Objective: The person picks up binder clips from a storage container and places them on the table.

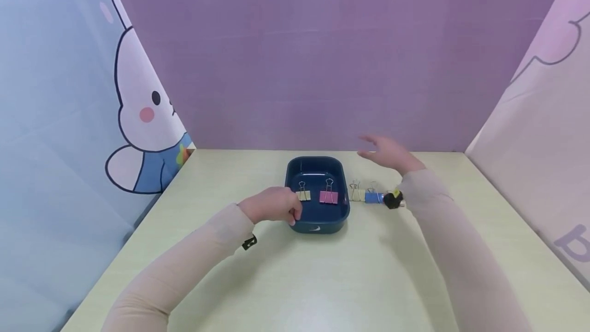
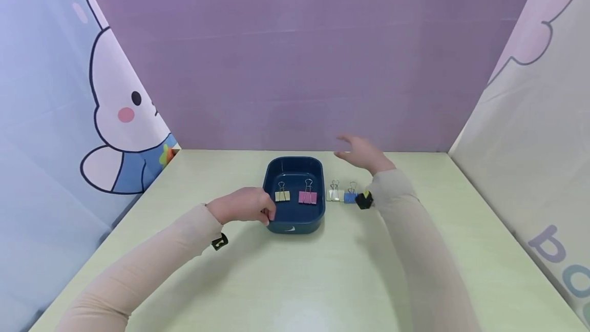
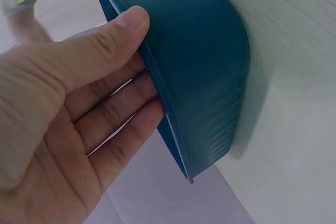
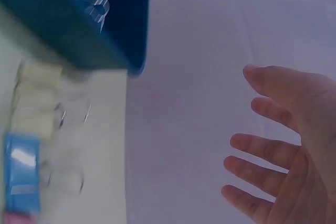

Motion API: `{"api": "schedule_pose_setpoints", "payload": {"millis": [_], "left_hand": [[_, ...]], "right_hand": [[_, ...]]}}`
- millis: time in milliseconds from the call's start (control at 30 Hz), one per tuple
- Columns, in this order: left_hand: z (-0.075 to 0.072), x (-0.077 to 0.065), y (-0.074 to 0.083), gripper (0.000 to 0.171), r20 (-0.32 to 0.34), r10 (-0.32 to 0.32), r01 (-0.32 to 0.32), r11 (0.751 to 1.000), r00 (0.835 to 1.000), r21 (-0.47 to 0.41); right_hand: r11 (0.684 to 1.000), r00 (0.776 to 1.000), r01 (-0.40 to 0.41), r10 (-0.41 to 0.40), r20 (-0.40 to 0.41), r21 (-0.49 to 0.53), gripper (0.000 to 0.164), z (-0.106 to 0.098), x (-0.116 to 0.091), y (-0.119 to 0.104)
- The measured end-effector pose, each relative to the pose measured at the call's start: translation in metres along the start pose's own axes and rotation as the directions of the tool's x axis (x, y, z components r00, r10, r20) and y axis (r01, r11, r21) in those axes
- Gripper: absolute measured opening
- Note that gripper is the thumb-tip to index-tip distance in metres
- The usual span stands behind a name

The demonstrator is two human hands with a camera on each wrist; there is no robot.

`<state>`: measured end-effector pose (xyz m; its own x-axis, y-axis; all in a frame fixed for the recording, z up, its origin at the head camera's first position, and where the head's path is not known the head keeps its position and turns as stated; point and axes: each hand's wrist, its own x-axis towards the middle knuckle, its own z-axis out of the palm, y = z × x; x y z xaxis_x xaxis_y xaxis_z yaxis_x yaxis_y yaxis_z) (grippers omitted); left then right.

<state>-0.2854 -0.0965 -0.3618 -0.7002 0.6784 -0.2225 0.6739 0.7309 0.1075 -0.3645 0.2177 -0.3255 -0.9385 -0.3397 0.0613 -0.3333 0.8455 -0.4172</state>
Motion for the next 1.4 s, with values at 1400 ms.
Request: {"api": "schedule_pose_setpoints", "payload": {"millis": [1400], "left_hand": [[-0.001, -0.002, 0.0, 0.009, -0.012, 0.077, -0.077, 0.997, 0.997, 0.01]], "right_hand": [[0.98, 0.936, 0.136, -0.078, 0.342, -0.147, 0.015, 0.085, 0.042, -0.066]]}}
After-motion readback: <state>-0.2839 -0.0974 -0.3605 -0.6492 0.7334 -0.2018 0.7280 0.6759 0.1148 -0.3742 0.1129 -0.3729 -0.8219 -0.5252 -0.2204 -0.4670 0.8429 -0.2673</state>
